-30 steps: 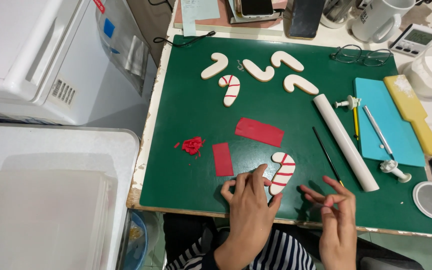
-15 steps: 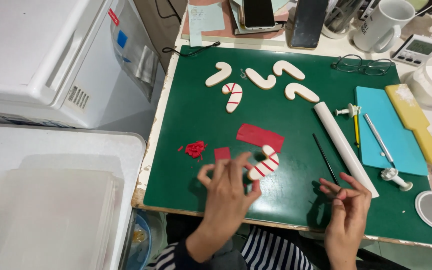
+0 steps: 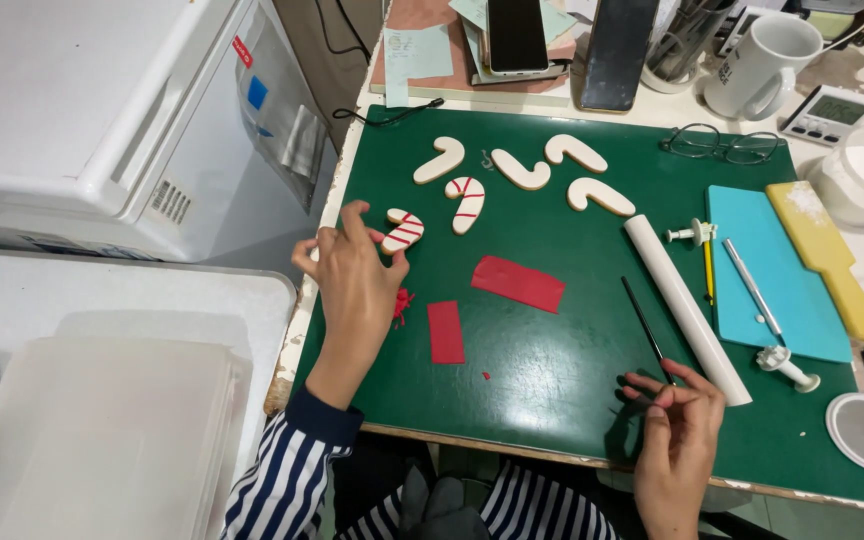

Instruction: The person places thin red fondant strips across white candy cane-shaped cookies to create striped patterns. They cut small pieces from a red fondant sheet and press them onto each cookie, repeating the process for several cookies on a green cutting mat.

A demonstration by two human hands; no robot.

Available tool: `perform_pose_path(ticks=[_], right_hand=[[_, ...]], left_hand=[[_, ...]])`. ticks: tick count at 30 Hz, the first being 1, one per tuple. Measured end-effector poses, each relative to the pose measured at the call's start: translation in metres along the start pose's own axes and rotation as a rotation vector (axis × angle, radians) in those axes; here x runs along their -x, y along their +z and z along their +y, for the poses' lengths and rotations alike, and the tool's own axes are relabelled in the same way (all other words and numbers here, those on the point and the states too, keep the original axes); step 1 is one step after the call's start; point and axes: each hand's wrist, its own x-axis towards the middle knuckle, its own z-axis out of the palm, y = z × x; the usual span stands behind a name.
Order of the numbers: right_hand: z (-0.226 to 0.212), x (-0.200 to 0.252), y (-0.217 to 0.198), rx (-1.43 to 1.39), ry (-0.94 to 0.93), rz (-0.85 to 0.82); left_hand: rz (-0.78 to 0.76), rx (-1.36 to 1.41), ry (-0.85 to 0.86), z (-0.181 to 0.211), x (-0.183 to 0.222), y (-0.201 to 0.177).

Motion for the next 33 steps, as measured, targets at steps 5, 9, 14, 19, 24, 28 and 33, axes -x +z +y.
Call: perform_pose_path(ticks=[5, 9, 14, 19, 24, 28, 33], right_hand=[[-0.002, 0.001, 0.001, 0.023, 0.006, 0.008], [0.002, 0.001, 0.001, 0.020, -0.014, 0.014], [-0.002, 0.000, 0.005, 0.041, -0.039, 0.028], [-0.001, -0.001, 0.007, 0.066, -0.055, 0.056], [-0.003, -0.003, 0.007, 0.046, -0.056, 0.068], [-0.003, -0.004, 0.006, 0.076, -0.041, 0.063], [-0.006, -0.002, 0.009, 0.077, -0.102, 0.117]], left_hand=[[-0.028, -0.230, 0.039, -0.007, -0.016, 0.048], [-0.008, -0.203, 0.110, -0.015, -0.031, 0.076], [-0.171, -0.032, 0.113, -0.039, -0.101, 0.109], [-0.470, -0.009, 0.070, -0.029, -0.147, 0.123], [-0.570, -0.039, 0.014, -0.021, -0.156, 0.129], [-0.557, -0.035, 0.044, -0.016, -0.148, 0.123], [-0.394, 0.049, 0.100, -0.023, -0.144, 0.133]])
